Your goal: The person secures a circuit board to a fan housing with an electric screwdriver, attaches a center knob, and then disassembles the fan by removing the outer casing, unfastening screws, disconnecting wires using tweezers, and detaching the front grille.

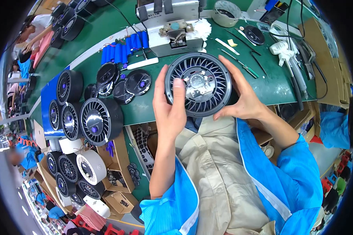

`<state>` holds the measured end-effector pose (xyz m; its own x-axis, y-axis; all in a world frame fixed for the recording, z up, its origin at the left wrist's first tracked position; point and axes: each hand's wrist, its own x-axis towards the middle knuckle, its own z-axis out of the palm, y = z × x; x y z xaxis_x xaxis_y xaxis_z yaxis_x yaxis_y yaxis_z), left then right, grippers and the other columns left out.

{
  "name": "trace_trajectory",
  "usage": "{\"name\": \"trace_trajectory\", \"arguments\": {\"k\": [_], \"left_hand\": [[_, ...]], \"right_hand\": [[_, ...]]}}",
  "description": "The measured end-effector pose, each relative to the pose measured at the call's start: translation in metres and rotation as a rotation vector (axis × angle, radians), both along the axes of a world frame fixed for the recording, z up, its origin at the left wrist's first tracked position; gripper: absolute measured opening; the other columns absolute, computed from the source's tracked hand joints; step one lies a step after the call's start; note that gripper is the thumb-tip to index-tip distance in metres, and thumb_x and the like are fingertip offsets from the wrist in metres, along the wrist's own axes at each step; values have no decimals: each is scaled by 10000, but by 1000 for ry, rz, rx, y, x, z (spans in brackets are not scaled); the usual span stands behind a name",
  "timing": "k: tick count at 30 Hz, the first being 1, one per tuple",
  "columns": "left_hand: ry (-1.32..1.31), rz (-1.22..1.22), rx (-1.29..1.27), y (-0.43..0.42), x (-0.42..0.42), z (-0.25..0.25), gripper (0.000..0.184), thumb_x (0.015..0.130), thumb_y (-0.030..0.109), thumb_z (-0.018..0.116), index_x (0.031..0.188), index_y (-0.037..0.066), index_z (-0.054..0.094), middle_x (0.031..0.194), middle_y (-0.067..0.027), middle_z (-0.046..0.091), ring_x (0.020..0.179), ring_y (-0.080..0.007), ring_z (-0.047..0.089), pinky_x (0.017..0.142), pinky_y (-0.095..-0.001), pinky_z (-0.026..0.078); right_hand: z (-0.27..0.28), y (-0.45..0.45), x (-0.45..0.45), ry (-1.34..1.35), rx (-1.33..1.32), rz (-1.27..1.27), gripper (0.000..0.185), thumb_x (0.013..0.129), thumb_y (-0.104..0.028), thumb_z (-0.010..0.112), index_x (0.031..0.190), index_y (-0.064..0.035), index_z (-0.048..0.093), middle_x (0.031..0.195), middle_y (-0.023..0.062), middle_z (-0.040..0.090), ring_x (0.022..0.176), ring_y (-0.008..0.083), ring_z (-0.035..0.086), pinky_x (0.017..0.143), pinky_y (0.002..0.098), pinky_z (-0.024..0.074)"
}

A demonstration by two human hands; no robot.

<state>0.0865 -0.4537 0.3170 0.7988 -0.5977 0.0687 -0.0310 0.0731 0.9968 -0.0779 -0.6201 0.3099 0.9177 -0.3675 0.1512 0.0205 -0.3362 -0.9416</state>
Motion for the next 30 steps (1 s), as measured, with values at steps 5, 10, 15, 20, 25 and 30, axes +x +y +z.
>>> {"name": "trace_trajectory", "arguments": {"k": [5, 10, 15, 20, 25, 30], "left_hand": [[-548, 237, 232, 27, 39, 4, 251, 994, 103, 730, 1213, -19, 723, 1135, -149, 717, 1093, -261, 673, 968, -372, 523], [-883, 261, 589, 39, 65, -2, 164, 925, 66, 767, 1080, 12, 772, 995, -136, 692, 937, -326, 663, 845, -418, 533], [-938, 272, 548, 37, 70, -14, 140, 893, 51, 778, 1029, 20, 769, 979, -130, 683, 924, -334, 654, 824, -423, 535], [-1080, 235, 411, 11, 68, -14, 118, 886, 53, 778, 1002, 31, 768, 992, -126, 686, 916, -329, 651, 812, -424, 532], [-1040, 138, 428, 0, 67, -13, 135, 887, 70, 782, 1014, 27, 769, 1002, -132, 691, 933, -338, 645, 826, -431, 528], [-1087, 280, 464, 19, 86, -9, 274, 888, 140, 813, 1129, 19, 760, 1100, -163, 693, 989, -350, 640, 895, -444, 518]], "right_hand": [[-4, -2, 0, -28, 2, -27, 1472, 524, -341, 1072, 1675, -5, 219, 1707, 206, 309, 1558, 333, 360, 1270, 439, 310], [-11, -8, -3, -157, 33, 12, 1380, 632, -404, 1021, 1672, 6, 212, 1696, 208, 321, 1566, 330, 345, 1289, 437, 261], [-14, -5, -6, -273, 70, -80, 1140, 882, -579, 787, 1655, 27, 209, 1669, 243, 344, 1562, 356, 346, 1294, 472, 238], [-14, -6, -6, -305, 32, -117, 918, 1035, -548, 625, 1625, 45, 246, 1629, 271, 390, 1530, 377, 393, 1277, 495, 263], [-12, -6, -7, -296, 35, -127, 828, 1062, -467, 610, 1613, 45, 265, 1598, 274, 426, 1503, 371, 428, 1261, 492, 288], [-14, -6, -7, -301, 80, -134, 777, 1057, -387, 634, 1605, 41, 287, 1570, 255, 460, 1480, 349, 451, 1255, 475, 301]]}}
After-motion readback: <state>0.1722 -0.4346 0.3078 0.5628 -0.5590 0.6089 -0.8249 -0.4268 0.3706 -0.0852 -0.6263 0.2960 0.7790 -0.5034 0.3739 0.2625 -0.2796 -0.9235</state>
